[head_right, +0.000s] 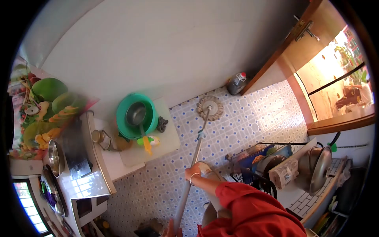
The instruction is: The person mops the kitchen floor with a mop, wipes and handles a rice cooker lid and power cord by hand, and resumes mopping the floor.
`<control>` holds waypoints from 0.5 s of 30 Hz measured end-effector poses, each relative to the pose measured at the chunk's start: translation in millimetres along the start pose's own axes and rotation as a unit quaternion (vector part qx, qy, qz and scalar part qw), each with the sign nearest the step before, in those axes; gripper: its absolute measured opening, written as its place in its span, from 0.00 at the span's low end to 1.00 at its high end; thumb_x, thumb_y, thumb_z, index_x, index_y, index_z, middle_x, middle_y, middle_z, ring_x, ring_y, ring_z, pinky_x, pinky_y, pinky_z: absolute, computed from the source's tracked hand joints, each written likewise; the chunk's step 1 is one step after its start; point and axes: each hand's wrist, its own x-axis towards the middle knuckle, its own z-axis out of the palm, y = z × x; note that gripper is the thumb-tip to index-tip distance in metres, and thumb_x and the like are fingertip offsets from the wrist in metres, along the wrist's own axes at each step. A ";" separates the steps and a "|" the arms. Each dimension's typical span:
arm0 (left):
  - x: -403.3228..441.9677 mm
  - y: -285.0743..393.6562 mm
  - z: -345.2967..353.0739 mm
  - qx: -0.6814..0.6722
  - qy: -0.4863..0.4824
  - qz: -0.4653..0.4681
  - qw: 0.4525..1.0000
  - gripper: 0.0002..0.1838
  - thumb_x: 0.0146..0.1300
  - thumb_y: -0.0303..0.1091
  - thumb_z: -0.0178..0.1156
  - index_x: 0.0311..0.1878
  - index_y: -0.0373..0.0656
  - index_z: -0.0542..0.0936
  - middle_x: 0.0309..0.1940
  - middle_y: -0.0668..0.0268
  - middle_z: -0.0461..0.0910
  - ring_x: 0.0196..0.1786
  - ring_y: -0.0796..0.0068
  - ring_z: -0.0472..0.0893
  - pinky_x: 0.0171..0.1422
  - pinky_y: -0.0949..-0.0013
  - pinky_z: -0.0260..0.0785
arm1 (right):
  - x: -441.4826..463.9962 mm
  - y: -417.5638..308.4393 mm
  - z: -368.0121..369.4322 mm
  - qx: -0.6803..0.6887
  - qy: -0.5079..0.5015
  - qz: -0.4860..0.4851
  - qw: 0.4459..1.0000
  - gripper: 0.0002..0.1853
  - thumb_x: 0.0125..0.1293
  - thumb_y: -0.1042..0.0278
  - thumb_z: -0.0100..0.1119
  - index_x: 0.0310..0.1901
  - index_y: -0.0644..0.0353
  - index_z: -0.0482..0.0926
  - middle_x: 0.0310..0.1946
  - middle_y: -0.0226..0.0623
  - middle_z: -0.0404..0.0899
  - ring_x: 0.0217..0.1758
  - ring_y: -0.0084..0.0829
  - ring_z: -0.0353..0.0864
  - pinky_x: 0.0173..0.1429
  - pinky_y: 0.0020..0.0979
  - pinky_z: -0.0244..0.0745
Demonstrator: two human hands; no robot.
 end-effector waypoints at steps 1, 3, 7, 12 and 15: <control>-5.2 1.8 3.7 0.000 0.000 -0.001 1.000 0.26 0.55 0.42 0.54 0.59 0.57 0.66 0.30 0.50 0.76 0.26 0.49 0.76 0.25 0.52 0.68 | 0.1 2.3 2.4 -0.043 -0.014 -0.022 0.999 0.25 0.54 0.70 0.48 0.51 0.72 0.53 0.28 0.55 0.74 0.22 0.43 0.78 0.21 0.34 0.75; -14.9 7.9 10.4 -0.024 -0.085 -0.088 0.992 0.27 0.55 0.44 0.54 0.60 0.54 0.65 0.32 0.44 0.75 0.30 0.45 0.76 0.28 0.52 0.68 | -1.9 2.6 2.4 -0.082 -0.050 -0.034 0.995 0.34 0.54 0.69 0.49 0.58 0.73 0.44 0.30 0.55 0.74 0.24 0.42 0.79 0.21 0.34 0.75; -41.7 -1.2 29.1 -0.071 -0.084 -0.097 0.989 0.29 0.57 0.43 0.53 0.62 0.47 0.62 0.38 0.46 0.76 0.32 0.50 0.77 0.33 0.54 0.70 | -25.8 15.6 18.0 -0.195 -0.080 -0.077 0.975 0.44 0.53 0.66 0.52 0.60 0.77 0.33 0.32 0.57 0.75 0.31 0.45 0.79 0.33 0.37 0.76; -86.3 -3.4 49.5 -0.113 -0.104 -0.105 0.983 0.29 0.57 0.43 0.53 0.62 0.46 0.62 0.38 0.47 0.76 0.32 0.51 0.77 0.33 0.55 0.70 | -56.6 66.9 25.9 -0.311 -0.152 -0.130 0.929 0.49 0.52 0.63 0.54 0.60 0.79 0.28 0.34 0.60 0.75 0.37 0.48 0.78 0.41 0.38 0.74; -114.8 -11.9 60.0 -0.115 -0.103 -0.095 0.983 0.29 0.57 0.43 0.53 0.62 0.45 0.62 0.38 0.48 0.76 0.32 0.52 0.77 0.33 0.56 0.70 | -61.2 116.6 35.4 -0.315 -0.169 -0.122 0.926 0.49 0.52 0.63 0.54 0.59 0.80 0.28 0.34 0.60 0.75 0.37 0.48 0.78 0.40 0.38 0.74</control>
